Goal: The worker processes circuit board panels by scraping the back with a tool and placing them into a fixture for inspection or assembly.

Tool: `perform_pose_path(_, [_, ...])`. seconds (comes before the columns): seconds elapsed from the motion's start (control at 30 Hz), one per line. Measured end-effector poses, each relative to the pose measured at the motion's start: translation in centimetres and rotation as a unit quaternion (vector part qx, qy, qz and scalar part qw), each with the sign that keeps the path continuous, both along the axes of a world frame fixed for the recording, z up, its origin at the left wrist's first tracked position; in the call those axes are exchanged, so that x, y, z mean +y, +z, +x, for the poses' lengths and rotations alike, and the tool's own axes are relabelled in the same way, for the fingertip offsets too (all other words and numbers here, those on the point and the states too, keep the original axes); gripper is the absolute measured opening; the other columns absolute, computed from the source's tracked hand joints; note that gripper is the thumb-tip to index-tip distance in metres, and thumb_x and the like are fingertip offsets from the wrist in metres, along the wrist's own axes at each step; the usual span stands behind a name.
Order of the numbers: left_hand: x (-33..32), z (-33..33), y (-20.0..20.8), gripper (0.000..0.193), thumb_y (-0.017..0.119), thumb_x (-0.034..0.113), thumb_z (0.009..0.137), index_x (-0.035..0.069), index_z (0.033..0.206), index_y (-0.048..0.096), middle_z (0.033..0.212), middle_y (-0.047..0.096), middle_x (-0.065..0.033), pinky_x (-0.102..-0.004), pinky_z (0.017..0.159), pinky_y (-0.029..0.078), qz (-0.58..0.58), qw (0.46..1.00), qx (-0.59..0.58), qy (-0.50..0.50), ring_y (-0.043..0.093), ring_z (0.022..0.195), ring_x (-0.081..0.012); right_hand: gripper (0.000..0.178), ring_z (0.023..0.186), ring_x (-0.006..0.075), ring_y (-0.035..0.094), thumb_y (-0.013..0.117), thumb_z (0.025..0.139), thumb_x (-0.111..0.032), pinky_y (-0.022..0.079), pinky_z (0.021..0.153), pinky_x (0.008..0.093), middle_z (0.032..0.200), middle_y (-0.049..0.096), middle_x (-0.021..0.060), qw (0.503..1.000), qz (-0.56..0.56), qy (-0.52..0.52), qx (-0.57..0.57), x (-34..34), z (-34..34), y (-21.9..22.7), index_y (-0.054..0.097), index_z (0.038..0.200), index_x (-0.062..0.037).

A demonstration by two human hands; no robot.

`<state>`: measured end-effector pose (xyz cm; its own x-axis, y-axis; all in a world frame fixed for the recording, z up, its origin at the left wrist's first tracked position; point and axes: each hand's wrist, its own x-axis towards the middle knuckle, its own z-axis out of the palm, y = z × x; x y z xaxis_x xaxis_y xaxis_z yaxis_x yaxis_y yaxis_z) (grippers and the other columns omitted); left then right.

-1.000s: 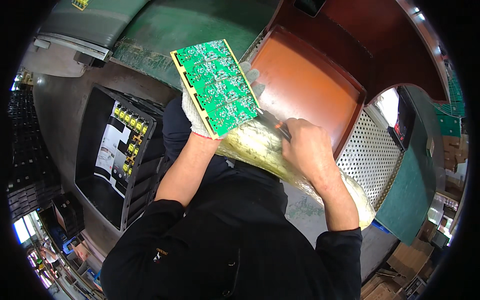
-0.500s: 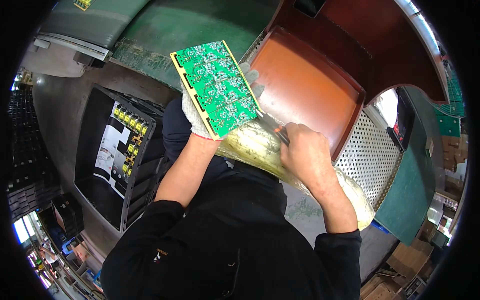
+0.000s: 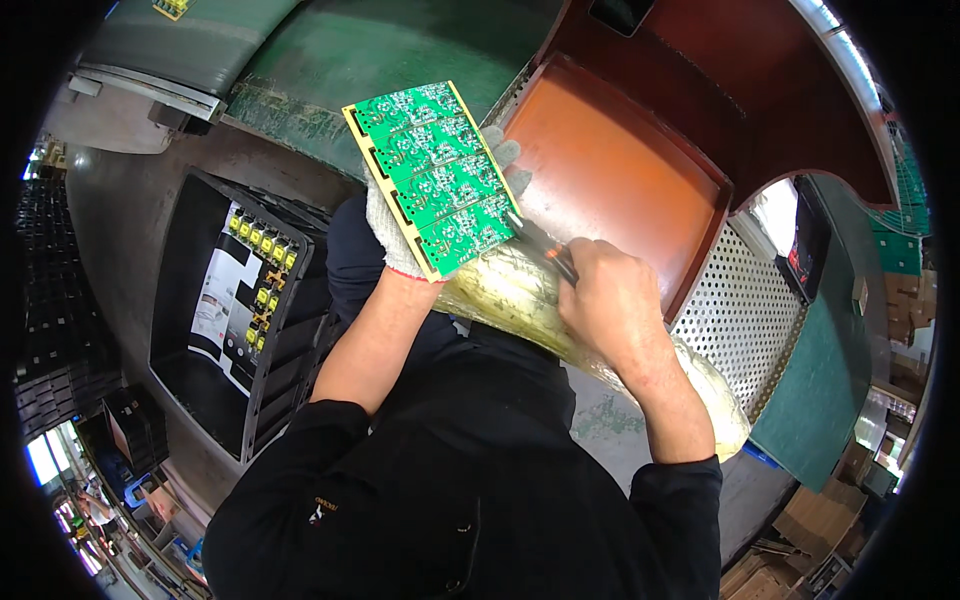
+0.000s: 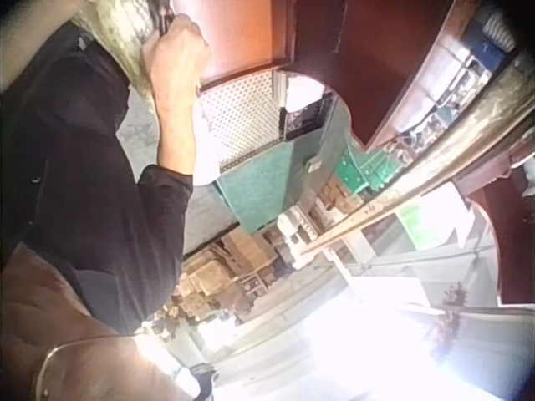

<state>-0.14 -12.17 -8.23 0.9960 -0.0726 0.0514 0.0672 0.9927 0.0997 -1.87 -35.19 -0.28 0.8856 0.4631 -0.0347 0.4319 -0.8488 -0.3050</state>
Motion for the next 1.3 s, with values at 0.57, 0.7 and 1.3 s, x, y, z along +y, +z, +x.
perform_pose_path(0.57, [-0.2, 0.0, 0.1, 0.094, 0.041, 0.080, 0.104, 0.014, 0.171, 0.039, 0.167, 0.049, -0.0243, -0.0700, 0.125, 0.039, 0.016, 1.000, 0.006, 0.016, 0.049, 0.151, -0.0502, 0.019, 0.088, 0.0448, 0.075, 0.072, 0.094, -0.016, 0.061, 0.081, 0.0535, 0.095, 0.075, 0.0258, 1.000, 0.001, -0.011, -0.025, 1.9, 1.8, -0.9, 0.071, 0.097, 0.0024])
perform_pose_path(0.7, [-0.2, -0.1, 0.0, 0.093, 0.041, 0.079, 0.104, 0.014, 0.172, 0.039, 0.166, 0.049, -0.0244, -0.0702, 0.123, 0.041, 0.015, 1.000, 0.007, 0.015, 0.049, 0.150, -0.0509, 0.018, 0.089, 0.0448, 0.075, 0.072, 0.093, -0.015, 0.061, 0.082, 0.0533, 0.095, 0.076, 0.0258, 1.000, -0.010, -0.015, -0.022, 1.9, 1.8, -0.8, 0.071, 0.097, 0.0023])
perform_pose_path(1.3, [-0.2, -0.1, 0.2, 0.097, 0.037, 0.082, 0.104, 0.012, 0.172, 0.038, 0.166, 0.050, -0.0239, -0.0683, 0.124, 0.041, 0.025, 1.000, 0.013, 0.005, 0.050, 0.150, -0.0502, 0.025, 0.092, 0.0459, 0.074, 0.075, 0.098, -0.021, 0.060, 0.084, 0.0547, 0.100, 0.076, 0.0247, 1.000, -0.012, -0.006, -0.017, 1.4, 2.2, -1.2, 0.073, 0.110, 0.0002])
